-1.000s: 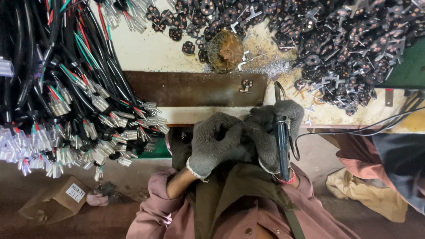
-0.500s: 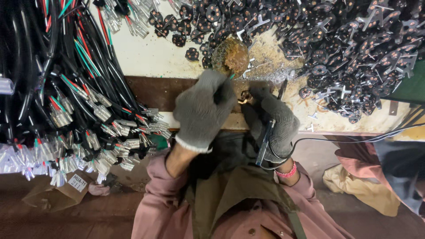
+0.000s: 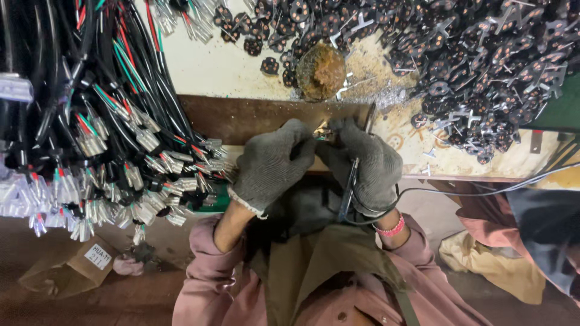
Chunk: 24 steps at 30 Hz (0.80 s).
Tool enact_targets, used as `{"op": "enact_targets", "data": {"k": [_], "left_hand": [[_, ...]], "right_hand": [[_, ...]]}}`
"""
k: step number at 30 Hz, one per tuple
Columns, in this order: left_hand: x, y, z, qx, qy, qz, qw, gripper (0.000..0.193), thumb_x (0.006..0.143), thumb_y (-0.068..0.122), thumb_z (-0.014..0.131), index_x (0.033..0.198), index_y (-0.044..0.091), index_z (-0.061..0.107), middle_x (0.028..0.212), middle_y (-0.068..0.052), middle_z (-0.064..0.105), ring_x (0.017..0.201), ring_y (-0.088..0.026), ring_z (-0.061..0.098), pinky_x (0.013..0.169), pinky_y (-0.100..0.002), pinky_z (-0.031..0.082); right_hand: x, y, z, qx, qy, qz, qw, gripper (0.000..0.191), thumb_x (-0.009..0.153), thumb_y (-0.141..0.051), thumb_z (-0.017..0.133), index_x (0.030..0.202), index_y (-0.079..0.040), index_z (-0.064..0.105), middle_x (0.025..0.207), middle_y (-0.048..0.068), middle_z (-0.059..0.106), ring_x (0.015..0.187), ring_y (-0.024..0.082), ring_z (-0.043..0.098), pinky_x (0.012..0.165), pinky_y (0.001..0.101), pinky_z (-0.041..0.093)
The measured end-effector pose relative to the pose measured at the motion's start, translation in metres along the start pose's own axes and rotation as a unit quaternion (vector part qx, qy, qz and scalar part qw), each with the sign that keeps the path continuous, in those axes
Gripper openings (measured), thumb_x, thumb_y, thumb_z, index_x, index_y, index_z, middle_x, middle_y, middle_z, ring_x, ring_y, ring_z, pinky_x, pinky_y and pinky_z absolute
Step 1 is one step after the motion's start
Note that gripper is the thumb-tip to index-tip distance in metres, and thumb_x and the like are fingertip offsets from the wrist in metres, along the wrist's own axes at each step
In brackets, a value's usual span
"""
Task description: The person solders electrical wires at a workbench, holding a wire connector in one gloved hand and a soldering iron in the other, applying solder to wire joints and setting finished wired connectors aside with a pile of completed assemblies on the bench.
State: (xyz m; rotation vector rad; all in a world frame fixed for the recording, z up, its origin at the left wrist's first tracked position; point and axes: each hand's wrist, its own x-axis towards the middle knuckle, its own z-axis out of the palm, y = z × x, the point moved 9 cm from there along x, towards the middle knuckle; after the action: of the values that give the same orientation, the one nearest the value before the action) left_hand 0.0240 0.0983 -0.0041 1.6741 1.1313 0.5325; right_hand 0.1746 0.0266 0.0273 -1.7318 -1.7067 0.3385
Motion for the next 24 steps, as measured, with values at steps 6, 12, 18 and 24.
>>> {"op": "enact_targets", "data": {"k": [6, 12, 18, 24], "left_hand": [[-0.002, 0.004, 0.011, 0.087, 0.01, 0.01, 0.996, 0.015, 0.095, 0.017, 0.07, 0.088, 0.01, 0.059, 0.074, -0.016, 0.063, 0.069, -0.038, 0.067, 0.056, -0.049, 0.049], [-0.008, 0.007, 0.015, 0.072, 0.032, 0.061, 0.995, 0.015, 0.1, 0.015, 0.067, 0.09, 0.009, 0.056, 0.08, -0.015, 0.061, 0.072, -0.036, 0.066, 0.061, -0.047, 0.051], [-0.006, 0.009, 0.013, 0.075, 0.035, 0.052, 0.995, 0.013, 0.099, 0.016, 0.068, 0.091, 0.01, 0.059, 0.082, -0.013, 0.063, 0.072, -0.033, 0.067, 0.061, -0.044, 0.052], [-0.006, 0.004, 0.015, 0.069, 0.046, 0.016, 0.996, 0.011, 0.098, 0.021, 0.07, 0.097, 0.012, 0.064, 0.083, -0.011, 0.065, 0.071, -0.033, 0.067, 0.059, -0.043, 0.052]], "right_hand": [[-0.039, 0.043, -0.033, 0.134, 0.088, 0.147, 0.976, 0.036, 0.082, -0.018, 0.089, 0.108, -0.007, 0.067, 0.096, 0.009, 0.072, 0.082, 0.027, 0.071, 0.074, 0.0379, 0.056], [-0.064, 0.039, -0.023, 0.024, -0.027, 0.012, 0.999, 0.026, 0.085, -0.018, 0.082, 0.107, -0.008, 0.072, 0.097, 0.01, 0.074, 0.087, 0.03, 0.074, 0.08, 0.0406, 0.058], [-0.055, 0.042, -0.015, 0.042, -0.055, 0.031, 0.997, 0.021, 0.086, -0.015, 0.08, 0.105, -0.008, 0.074, 0.097, 0.01, 0.076, 0.089, 0.03, 0.075, 0.081, 0.0397, 0.059], [-0.041, 0.032, -0.012, 0.092, -0.082, 0.023, 0.992, 0.022, 0.086, -0.014, 0.081, 0.106, -0.008, 0.074, 0.097, 0.01, 0.076, 0.088, 0.03, 0.076, 0.08, 0.0392, 0.059]]}}
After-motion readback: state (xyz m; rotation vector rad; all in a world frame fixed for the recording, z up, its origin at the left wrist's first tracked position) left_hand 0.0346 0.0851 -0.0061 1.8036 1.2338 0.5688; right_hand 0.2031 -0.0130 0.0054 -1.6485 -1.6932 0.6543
